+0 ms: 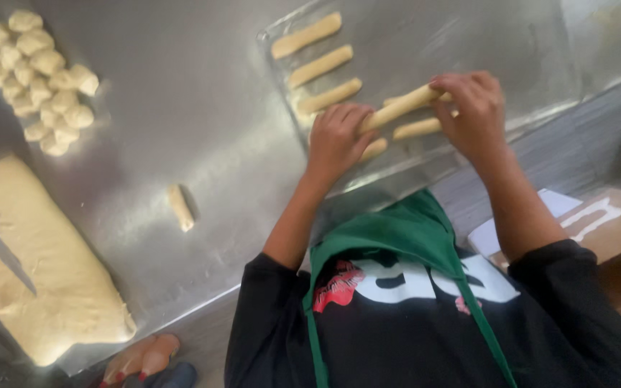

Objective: The person rolls small dough portions into elongated shapes by hand on a stainless steel table and arranges them in rows on a metal baking tray.

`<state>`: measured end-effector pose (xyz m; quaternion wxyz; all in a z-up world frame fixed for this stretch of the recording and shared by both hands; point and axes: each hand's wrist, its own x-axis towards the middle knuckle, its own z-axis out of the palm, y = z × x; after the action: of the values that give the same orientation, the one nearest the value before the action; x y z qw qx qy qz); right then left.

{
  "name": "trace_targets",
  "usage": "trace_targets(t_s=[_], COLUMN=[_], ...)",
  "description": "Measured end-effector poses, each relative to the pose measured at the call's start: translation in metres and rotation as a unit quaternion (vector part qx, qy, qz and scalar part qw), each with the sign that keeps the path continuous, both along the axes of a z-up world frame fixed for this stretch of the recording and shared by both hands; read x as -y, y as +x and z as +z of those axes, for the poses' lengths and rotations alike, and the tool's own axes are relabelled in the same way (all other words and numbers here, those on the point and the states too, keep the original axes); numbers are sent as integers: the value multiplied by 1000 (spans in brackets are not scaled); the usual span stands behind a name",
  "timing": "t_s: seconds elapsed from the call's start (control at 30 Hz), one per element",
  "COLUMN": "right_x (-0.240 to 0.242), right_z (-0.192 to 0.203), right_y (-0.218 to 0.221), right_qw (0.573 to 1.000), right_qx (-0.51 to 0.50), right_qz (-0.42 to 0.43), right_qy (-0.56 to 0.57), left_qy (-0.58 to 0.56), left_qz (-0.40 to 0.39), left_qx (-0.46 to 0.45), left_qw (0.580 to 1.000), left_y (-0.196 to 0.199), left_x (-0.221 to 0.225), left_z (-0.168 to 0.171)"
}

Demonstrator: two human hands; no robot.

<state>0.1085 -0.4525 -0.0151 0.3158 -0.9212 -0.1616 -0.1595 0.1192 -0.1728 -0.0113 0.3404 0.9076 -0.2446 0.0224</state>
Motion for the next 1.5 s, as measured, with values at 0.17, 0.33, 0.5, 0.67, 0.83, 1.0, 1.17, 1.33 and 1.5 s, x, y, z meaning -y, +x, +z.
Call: trace_targets(t_s=[0.17, 0.33, 0.5, 0.67, 0.83, 1.0, 1.17, 1.33, 1.5], right_x=[41, 68, 67, 72, 74, 75, -75, -256, -368], right_z=[-50, -42, -50, -64, -88, -91, -59, -14, -47], right_y=[61, 30, 23, 36, 19, -68, -141, -188, -165], right_qw=[999, 995, 985, 991, 999, 990, 991, 986, 957], right_qx=[-39, -91, -156, -131, -27, -50, -77, -111, -103], right_qz=[-3, 20, 51, 28, -14, -130, -85, 74, 258], right_qy=[-3, 30, -45, -13, -21, 25, 70, 95, -80], left_qy=[143, 111, 151, 115, 23, 162, 92, 61, 70], left_qz=[55, 81, 23, 85, 115, 634, 507, 163, 258], left_qx=[2, 9, -19, 11, 79, 67, 57, 17, -29], left_qw=[988, 990, 988, 990, 990, 753, 855, 985, 963], left_y=[90, 37, 13, 16, -4, -88, -120, -152, -200], left_x=[60, 51, 77, 75, 20, -239, -351, -248, -270], left_z=[-64, -42, -62, -73, -78, -49, -103, -107, -70])
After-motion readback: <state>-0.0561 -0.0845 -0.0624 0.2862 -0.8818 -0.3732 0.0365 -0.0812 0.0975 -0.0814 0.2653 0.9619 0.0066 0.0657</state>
